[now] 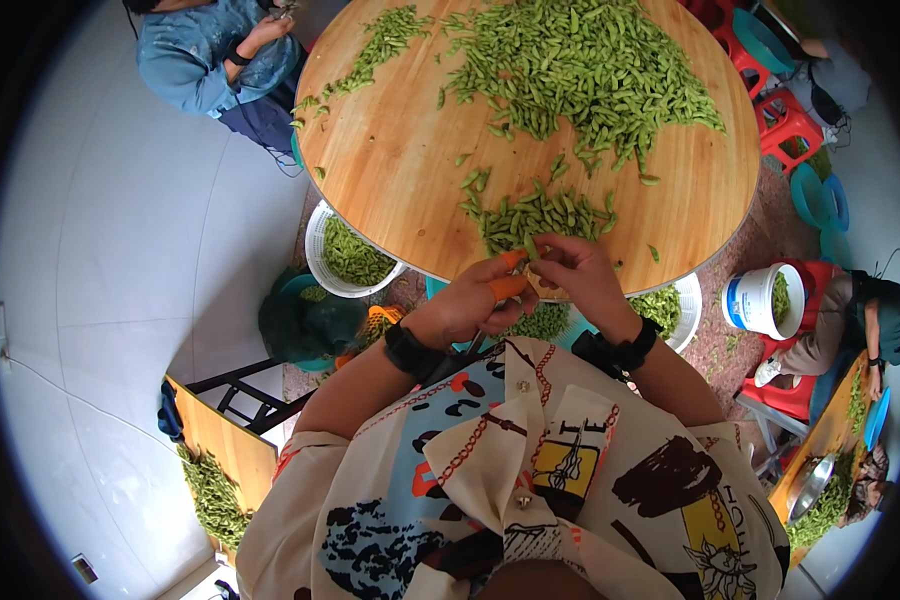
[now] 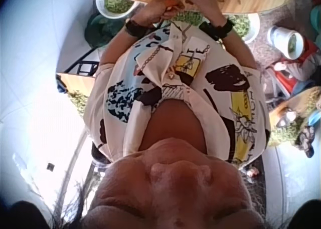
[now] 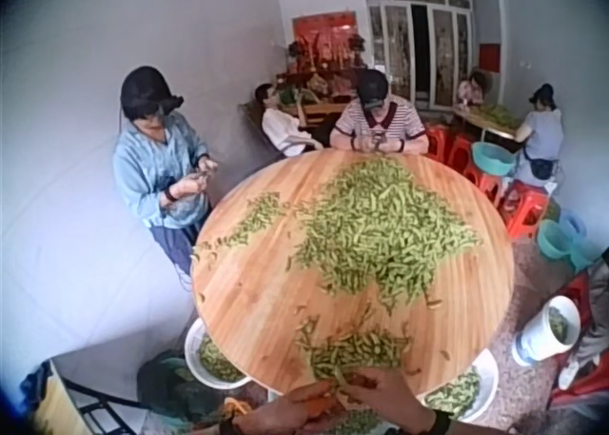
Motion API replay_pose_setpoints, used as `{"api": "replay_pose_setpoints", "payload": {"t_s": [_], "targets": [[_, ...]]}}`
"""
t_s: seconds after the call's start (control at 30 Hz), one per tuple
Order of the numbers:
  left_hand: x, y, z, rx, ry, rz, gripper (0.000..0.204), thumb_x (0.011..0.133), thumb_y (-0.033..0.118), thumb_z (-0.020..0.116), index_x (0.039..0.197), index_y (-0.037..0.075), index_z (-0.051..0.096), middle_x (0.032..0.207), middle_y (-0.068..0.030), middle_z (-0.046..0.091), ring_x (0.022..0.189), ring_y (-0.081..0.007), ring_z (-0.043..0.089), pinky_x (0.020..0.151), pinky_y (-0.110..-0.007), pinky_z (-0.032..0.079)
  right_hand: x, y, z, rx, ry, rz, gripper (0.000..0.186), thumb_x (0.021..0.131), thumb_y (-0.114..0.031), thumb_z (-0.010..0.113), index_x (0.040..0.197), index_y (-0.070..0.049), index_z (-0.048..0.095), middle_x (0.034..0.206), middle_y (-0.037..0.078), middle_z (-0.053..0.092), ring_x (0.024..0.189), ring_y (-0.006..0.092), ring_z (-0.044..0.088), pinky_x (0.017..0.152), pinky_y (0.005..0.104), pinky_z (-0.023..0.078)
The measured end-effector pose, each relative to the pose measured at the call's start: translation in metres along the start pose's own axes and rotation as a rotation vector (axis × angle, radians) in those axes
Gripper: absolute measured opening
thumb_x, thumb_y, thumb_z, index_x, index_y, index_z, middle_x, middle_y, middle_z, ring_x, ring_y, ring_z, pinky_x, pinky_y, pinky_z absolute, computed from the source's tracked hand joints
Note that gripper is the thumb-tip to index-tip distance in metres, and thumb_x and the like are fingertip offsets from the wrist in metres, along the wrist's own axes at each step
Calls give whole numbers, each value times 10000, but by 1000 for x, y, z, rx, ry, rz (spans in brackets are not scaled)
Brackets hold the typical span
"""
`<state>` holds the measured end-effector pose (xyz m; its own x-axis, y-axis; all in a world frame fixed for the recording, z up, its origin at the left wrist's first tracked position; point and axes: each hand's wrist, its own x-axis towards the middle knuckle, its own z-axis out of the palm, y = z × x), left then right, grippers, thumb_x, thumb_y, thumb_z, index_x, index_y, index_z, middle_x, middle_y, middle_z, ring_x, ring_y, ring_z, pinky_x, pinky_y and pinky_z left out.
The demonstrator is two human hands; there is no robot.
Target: Manually peeling and sorting a large quantity of green beans into a bucket.
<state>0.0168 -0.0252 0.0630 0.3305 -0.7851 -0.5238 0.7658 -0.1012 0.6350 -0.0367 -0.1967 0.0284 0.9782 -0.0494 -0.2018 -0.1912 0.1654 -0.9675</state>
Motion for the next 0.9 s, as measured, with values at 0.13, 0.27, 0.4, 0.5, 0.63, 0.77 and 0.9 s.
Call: {"api": "replay_pose_setpoints", "payload": {"t_s": [0.13,0.27,0.4,0.5,0.63,0.77,0.9], "targets": [[-6,0,1,-6,-33,27,153,895,89,406,1045,77,431,714,-41,505,409,-26,318,344,-163,203,-2,-1,1,-24,-23,-38,279,761,-28,629,1031,18,577,679,20,592,580,61,537,525,191,442],[-11,1,4,-14,6,56,133,897,88,410,1020,76,457,714,-35,511,413,-26,320,347,-167,201,-3,-6,6,-26,-23,-38,279,759,-21,631,1030,16,579,694,28,598,596,61,544,536,191,449],[-10,-2,0,51,38,80,125,893,94,429,1000,69,489,694,-26,515,412,-28,328,351,-170,204,-2,-2,7,-19,-32,-61,274,768,-33,625,1033,19,577,703,30,602,603,61,547,544,189,453],[-9,-2,1,140,82,84,143,883,95,443,1010,65,500,672,-15,513,410,-28,333,353,-170,209,-2,-7,9,-87,-17,1,255,788,-79,611,1017,30,582,706,26,602,610,64,549,549,190,448],[-9,-6,4,277,181,57,187,861,76,455,1042,62,501,650,-2,503,408,-25,337,354,-170,218,5,-15,-2,-369,-102,30,242,805,-138,591,970,39,601,707,21,595,625,66,545,552,192,424],[-14,-2,12,324,188,39,215,853,62,461,1064,61,501,640,2,497,409,-17,343,353,-168,225,4,-22,-2,-185,-124,-14,190,787,-118,604,916,20,622,714,20,591,644,66,529,558,196,401],[-27,7,18,213,26,1,218,859,62,464,1074,56,501,630,-5,499,397,-13,335,350,-165,223,2,-25,-7,290,-203,262,148,792,-111,604,891,-1,614,761,23,595,647,78,523,569,215,408]]}}
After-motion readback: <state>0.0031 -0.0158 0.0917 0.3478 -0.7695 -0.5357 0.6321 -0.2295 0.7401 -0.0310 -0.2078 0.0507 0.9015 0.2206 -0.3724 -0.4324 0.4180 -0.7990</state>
